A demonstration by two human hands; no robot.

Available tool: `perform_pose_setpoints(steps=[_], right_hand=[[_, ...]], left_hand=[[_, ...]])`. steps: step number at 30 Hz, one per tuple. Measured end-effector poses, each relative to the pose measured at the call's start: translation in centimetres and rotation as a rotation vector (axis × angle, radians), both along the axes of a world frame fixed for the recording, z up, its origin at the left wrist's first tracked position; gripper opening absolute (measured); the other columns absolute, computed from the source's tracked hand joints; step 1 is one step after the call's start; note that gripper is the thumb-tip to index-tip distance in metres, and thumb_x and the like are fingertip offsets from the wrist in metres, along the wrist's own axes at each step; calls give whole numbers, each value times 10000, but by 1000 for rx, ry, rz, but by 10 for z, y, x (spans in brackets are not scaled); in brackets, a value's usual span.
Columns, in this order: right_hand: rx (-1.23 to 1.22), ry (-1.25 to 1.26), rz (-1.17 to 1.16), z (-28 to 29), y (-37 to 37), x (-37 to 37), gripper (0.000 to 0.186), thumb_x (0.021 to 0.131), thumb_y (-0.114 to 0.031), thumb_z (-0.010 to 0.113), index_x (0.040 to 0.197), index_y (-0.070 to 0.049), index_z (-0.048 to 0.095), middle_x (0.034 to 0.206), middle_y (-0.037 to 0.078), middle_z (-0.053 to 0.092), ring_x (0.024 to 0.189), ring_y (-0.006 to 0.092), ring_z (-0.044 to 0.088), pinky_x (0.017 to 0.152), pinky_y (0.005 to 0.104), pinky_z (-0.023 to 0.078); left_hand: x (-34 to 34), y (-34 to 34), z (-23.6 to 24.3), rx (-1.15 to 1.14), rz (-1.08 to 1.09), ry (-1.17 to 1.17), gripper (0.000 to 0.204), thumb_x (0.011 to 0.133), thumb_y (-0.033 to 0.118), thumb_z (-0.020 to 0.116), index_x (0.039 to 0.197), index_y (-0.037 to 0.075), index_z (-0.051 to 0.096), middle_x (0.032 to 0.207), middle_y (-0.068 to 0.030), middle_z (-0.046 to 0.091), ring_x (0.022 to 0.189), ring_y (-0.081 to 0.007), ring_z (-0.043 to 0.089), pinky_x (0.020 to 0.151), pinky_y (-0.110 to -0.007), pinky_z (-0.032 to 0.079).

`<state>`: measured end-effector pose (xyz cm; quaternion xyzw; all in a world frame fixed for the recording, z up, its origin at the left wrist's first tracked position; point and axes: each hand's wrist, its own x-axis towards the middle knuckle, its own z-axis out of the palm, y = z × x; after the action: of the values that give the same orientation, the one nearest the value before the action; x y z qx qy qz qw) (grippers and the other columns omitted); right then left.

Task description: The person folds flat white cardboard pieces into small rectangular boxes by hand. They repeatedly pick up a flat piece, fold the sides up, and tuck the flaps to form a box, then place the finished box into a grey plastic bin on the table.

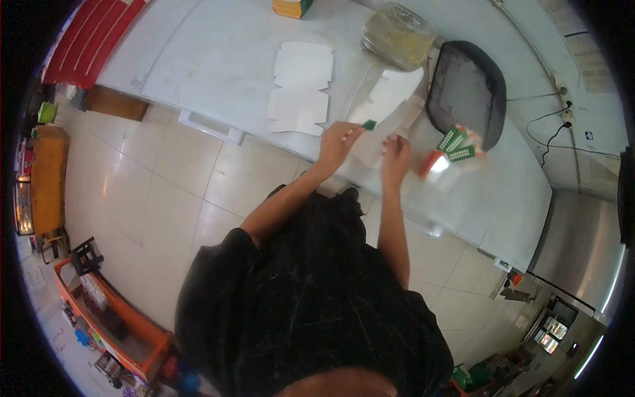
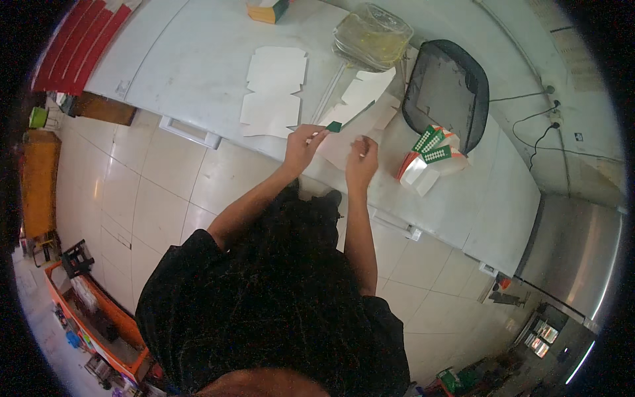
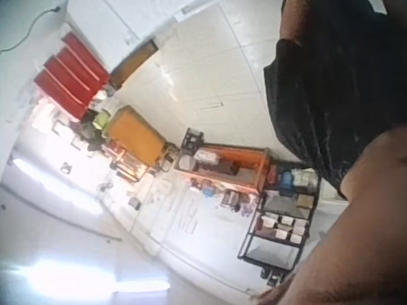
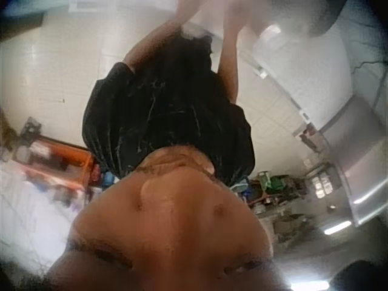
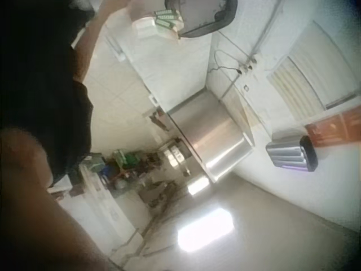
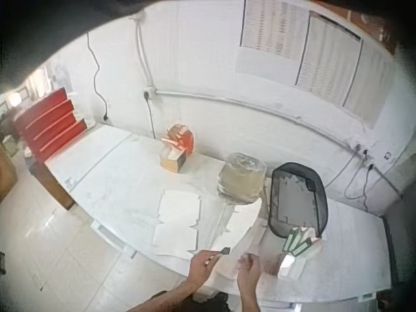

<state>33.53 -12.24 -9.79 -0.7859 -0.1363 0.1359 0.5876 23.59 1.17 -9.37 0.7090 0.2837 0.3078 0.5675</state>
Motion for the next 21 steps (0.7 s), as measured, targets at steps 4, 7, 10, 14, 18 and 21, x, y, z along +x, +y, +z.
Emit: perform_pose_setpoints(steps=[4, 7, 10, 14, 18, 21], right_hand=[[270, 452, -136, 49, 35, -18, 400, 979, -308, 541, 1140, 58, 561, 1049, 126, 618, 904, 202, 642, 664, 309, 546], [235, 307, -83, 51, 23, -9, 371, 999, -293, 512, 1110, 54, 586, 981, 89, 622, 865, 170, 630, 669, 314, 548], [401, 388, -72, 63, 15, -16, 284, 1000, -235, 528, 1019, 38, 607, 903, 64, 602, 800, 152, 601, 701, 302, 557], [514, 325, -96, 69, 14, -26, 179, 972, -159, 585, 926, 13, 603, 851, 43, 595, 771, 121, 579, 757, 306, 560], [383, 218, -169, 93, 12, -38, 183, 942, -153, 641, 840, -4, 608, 795, 9, 582, 757, 71, 537, 691, 250, 494], [218, 95, -103, 110, 7, -42, 197, 927, -164, 664, 832, 6, 633, 764, -7, 585, 737, 49, 507, 637, 212, 425]], left_hand=[[0, -1, 10, 370, -82, -111, 112, 819, 88, 724, 913, 28, 713, 943, -103, 706, 850, -263, 660, 761, -345, 530], [0, -4, 17, 429, -87, -200, 110, 803, 67, 727, 899, 17, 710, 948, -101, 710, 883, -266, 665, 785, -357, 531], [0, -3, 24, 383, -64, -207, 105, 818, 55, 710, 911, 5, 706, 965, -118, 708, 935, -265, 665, 809, -358, 528], [-2, -8, 40, 151, -20, -178, 113, 855, 56, 680, 945, -10, 701, 1011, -142, 703, 987, -249, 659, 837, -345, 513], [-7, -13, 49, 28, -39, -198, 154, 902, 82, 648, 1011, -17, 691, 1060, -142, 697, 1017, -217, 643, 869, -316, 488], [-12, -13, 51, -13, -39, -239, 173, 882, 104, 677, 1001, -21, 688, 981, -135, 699, 902, -238, 662, 811, -323, 502]])
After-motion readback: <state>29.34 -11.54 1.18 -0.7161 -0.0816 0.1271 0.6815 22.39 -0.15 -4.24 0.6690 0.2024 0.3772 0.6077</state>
